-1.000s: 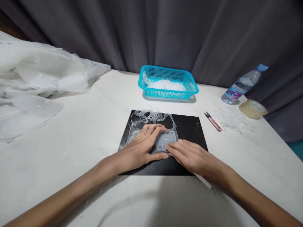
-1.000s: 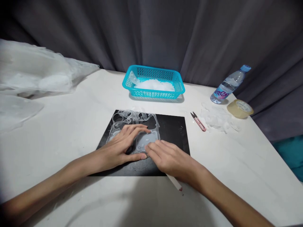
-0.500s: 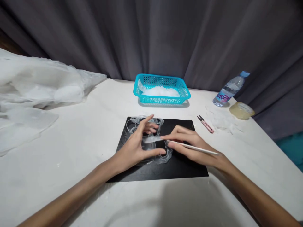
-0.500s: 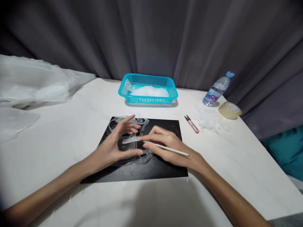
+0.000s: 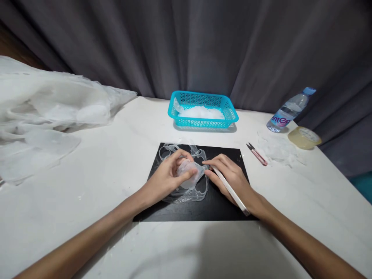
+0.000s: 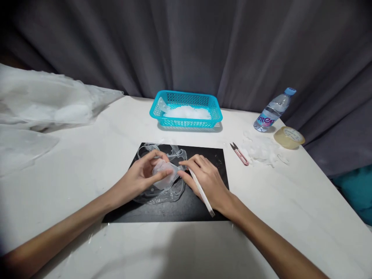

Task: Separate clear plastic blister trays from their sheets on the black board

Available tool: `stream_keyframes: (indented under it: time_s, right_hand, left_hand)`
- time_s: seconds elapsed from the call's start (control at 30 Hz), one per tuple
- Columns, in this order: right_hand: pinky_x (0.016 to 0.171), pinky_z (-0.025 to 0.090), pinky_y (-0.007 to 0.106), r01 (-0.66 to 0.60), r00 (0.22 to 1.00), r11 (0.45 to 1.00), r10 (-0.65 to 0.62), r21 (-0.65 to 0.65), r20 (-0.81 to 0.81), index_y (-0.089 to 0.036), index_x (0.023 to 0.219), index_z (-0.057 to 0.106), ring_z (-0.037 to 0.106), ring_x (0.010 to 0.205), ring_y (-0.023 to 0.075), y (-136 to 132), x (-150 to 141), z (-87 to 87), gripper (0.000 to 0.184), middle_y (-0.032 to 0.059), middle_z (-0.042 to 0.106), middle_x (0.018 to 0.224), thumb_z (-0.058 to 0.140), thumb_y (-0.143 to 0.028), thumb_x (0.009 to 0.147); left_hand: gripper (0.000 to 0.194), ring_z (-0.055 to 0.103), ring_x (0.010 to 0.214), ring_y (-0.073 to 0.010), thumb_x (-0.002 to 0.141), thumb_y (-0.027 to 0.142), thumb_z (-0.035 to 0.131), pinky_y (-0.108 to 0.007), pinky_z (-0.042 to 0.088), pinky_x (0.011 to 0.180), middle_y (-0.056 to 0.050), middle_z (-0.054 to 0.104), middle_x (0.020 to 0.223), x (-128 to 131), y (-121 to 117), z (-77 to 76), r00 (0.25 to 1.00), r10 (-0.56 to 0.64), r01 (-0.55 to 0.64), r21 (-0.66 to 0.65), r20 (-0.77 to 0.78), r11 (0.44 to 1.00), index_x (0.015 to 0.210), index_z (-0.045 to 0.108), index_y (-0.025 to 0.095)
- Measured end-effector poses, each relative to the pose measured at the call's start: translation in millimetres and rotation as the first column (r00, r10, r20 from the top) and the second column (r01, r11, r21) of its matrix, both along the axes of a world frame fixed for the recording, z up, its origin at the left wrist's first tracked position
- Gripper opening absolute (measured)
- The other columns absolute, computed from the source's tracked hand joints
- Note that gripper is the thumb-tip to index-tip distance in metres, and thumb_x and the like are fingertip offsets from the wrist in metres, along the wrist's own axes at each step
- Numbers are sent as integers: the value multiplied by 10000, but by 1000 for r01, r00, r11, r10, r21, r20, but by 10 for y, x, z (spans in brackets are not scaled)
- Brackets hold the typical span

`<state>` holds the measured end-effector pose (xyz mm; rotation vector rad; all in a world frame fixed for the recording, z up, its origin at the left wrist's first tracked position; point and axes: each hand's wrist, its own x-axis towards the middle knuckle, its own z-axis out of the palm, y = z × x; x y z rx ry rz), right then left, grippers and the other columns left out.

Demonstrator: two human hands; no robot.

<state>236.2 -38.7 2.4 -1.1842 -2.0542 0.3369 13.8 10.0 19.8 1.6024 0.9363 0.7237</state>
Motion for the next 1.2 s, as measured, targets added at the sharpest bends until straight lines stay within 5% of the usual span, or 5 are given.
stream_keyframes:
  time_s: [0.2,0.37,0.57,0.77,1.2]
  right_hand:
    - [800,523,350,-33,992,983,10,181,124,-159,1104,659,655,858,210,1,-8,11,111,78,673,940,567,-165,1042]
    - [688,495,306,75,991,981,-94,180,99,-185,942,609,620,730,176,-19,20,6,135,37,613,833,536,-95,1011]
    - [752,497,310,73,997,997,-73,16,-39,-211,921,604,625,798,178,-32,18,-7,122,23,607,858,569,-134,1009]
    - [799,521,315,222,955,970,-198,94,-221,-217,1081,641,641,876,181,-95,-9,22,111,40,632,969,611,-146,1001]
    - [835,500,316,-89,949,986,42,-140,-312,-233,1195,651,614,919,191,-122,-231,-76,245,38,619,996,652,-147,966]
  left_hand:
    - [252,641,872,-189,942,446,684,-291,493,794,-21,723,940,17,14,22,994,-39,47,84,-101,995,952,728,198]
    - [292,523,580,-116,854,437,745,-215,408,532,27,603,696,-89,167,-53,936,347,-332,-172,64,927,816,623,176]
    - [331,490,606,-97,938,508,686,-191,388,537,39,563,730,-140,147,35,994,109,-109,-46,-6,993,923,610,186]
    - [315,656,673,-128,965,489,681,-197,468,581,32,668,770,-113,67,78,995,-33,51,-212,91,976,1012,527,218]
    - [414,604,708,-101,823,382,860,-182,471,606,28,651,826,-96,-22,106,983,-18,84,-354,184,931,877,496,192]
